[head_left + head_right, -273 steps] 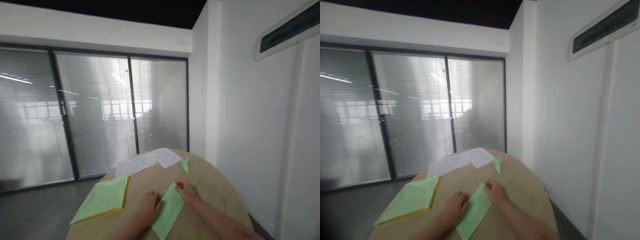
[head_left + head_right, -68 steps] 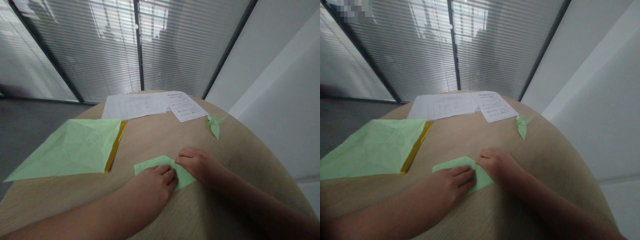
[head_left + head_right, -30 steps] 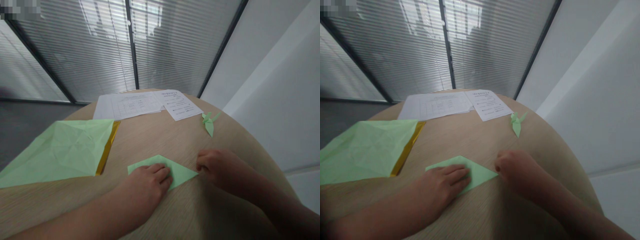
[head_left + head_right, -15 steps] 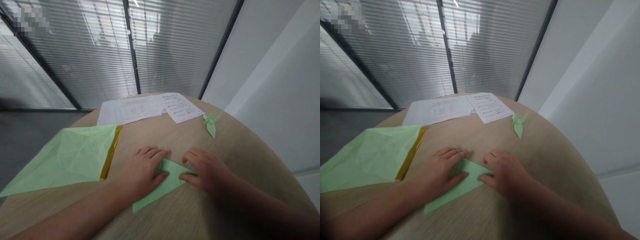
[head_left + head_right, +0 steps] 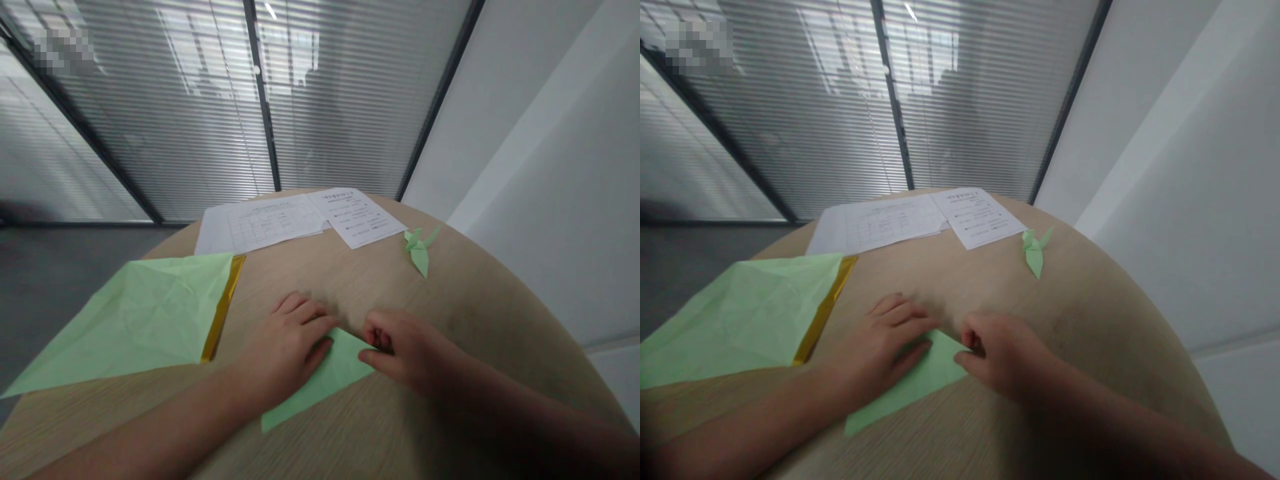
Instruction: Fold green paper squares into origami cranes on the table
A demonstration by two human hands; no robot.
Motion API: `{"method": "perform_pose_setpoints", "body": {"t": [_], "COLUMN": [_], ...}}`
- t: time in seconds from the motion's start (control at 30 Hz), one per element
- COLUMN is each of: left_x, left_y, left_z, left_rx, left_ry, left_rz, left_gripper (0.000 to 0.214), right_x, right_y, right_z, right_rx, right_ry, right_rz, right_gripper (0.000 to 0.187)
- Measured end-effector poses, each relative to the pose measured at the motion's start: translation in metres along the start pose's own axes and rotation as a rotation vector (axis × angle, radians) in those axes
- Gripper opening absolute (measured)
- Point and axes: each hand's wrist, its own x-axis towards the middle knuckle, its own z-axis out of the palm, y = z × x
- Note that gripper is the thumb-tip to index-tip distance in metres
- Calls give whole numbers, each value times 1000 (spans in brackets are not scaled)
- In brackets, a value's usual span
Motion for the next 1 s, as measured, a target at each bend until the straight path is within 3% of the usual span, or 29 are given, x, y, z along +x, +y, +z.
{"method": "perform_pose_setpoints", "body": {"t": [0.13, 0.27, 0.33, 0.4, 0.6, 0.73, 0.8, 0.9, 1.0], "left_x": [-1, -8, -12, -14, -7, 4, 6, 6, 2], "left_y": [0, 4, 7, 10, 1, -9, -12, -15, -13], "left_z": [-11, -27, -33, -37, -27, -10, -4, -1, -3], "left_rx": [91, -20, -159, -311, -750, -910, -853, -640, -346], "left_ry": [186, 341, 359, 321, 216, 26, -48, -118, -88], "left_rz": [96, 211, 175, 94, -248, -398, -399, -348, -227], "left_gripper": [14, 16, 20, 22, 15, 14, 13, 7, 16], "right_x": [2, 18, 28, 36, 37, 31, 30, 29, 27], "right_y": [-1, 16, 27, 35, 32, 25, 23, 24, 31], "right_z": [-10, -18, -19, -18, -15, -24, -27, -23, -11], "right_rx": [325, 685, 862, 986, 1010, 1048, 1032, 919, 774], "right_ry": [-31, 245, 369, 409, 245, 50, -51, -141, -147], "right_rz": [24, 35, 64, 115, 67, 59, 82, 79, 111], "right_gripper": [36, 52, 48, 45, 65, 85, 89, 71, 55]}}
